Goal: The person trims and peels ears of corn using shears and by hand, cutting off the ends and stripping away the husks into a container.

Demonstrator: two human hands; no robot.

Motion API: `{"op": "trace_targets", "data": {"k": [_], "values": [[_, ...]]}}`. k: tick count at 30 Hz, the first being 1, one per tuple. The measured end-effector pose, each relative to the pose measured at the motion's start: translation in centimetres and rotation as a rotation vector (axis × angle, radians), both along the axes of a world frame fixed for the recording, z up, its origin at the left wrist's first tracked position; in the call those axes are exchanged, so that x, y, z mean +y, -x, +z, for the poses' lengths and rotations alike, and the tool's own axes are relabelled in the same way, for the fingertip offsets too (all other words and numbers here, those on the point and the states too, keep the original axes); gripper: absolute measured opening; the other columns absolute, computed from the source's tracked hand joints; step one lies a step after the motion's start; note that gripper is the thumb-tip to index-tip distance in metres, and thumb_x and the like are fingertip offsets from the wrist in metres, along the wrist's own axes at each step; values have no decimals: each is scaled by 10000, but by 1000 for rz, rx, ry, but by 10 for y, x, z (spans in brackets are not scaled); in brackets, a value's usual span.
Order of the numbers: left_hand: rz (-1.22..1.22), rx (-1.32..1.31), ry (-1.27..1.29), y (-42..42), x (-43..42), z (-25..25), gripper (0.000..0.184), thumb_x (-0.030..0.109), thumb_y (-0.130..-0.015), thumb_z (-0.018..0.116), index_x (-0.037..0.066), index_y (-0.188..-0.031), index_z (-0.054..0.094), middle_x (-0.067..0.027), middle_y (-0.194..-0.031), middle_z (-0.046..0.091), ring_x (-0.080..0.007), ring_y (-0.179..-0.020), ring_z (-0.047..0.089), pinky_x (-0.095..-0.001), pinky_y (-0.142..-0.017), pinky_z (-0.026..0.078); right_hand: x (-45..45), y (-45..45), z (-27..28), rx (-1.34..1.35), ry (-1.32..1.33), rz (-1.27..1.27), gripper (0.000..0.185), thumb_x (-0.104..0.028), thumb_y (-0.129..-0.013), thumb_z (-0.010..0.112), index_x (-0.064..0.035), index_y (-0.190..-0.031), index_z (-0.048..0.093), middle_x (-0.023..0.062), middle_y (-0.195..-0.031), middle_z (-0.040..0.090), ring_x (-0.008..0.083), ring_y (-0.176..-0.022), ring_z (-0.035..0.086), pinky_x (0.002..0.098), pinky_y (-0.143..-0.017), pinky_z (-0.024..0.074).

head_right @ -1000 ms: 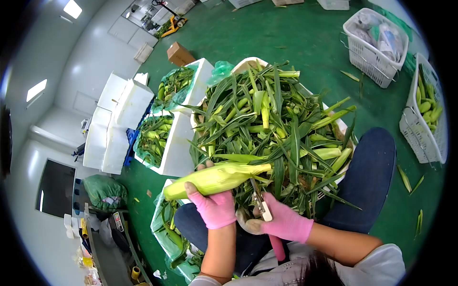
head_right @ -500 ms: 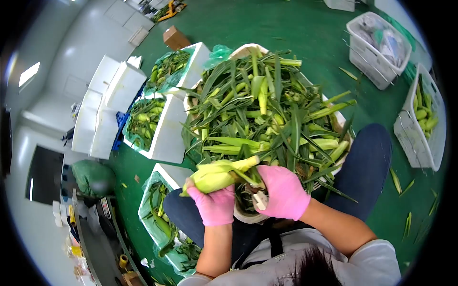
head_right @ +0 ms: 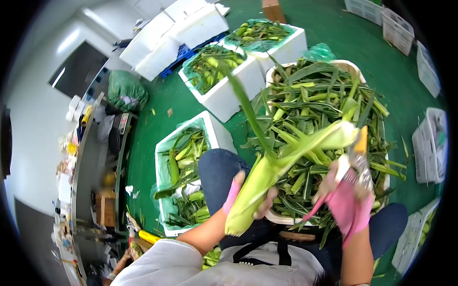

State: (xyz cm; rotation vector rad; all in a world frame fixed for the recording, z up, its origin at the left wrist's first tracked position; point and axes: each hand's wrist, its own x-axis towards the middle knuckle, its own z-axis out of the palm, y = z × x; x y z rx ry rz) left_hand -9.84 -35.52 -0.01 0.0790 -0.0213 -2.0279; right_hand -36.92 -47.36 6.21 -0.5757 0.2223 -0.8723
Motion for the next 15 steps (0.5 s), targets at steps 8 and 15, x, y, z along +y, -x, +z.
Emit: {"op": "trace_targets", "data": {"k": [8, 15], "values": [[333, -1057, -606, -89, 278, 12, 781, 394, -830, 794, 17, -1418, 445, -138, -1133, 631, -284, -1024, 649, -415, -929, 546, 8, 7, -57, 198, -329, 173, 642, -412, -963, 616, -40, -1463, 461, 130, -1332, 611, 308, -1234, 589, 471, -994, 523], [-1112, -1660, -525, -84, 465, -64, 574, 348, -857, 739, 87, -1354, 619, -141, -1286, 669, -274, -1198, 610, -369, -1043, 470, 91, -19, -64, 443, -94, 387, 711, -384, -945, 655, -14, -1494, 393, 170, -1300, 587, 316, -1167, 609, 488, -983, 534]]}}
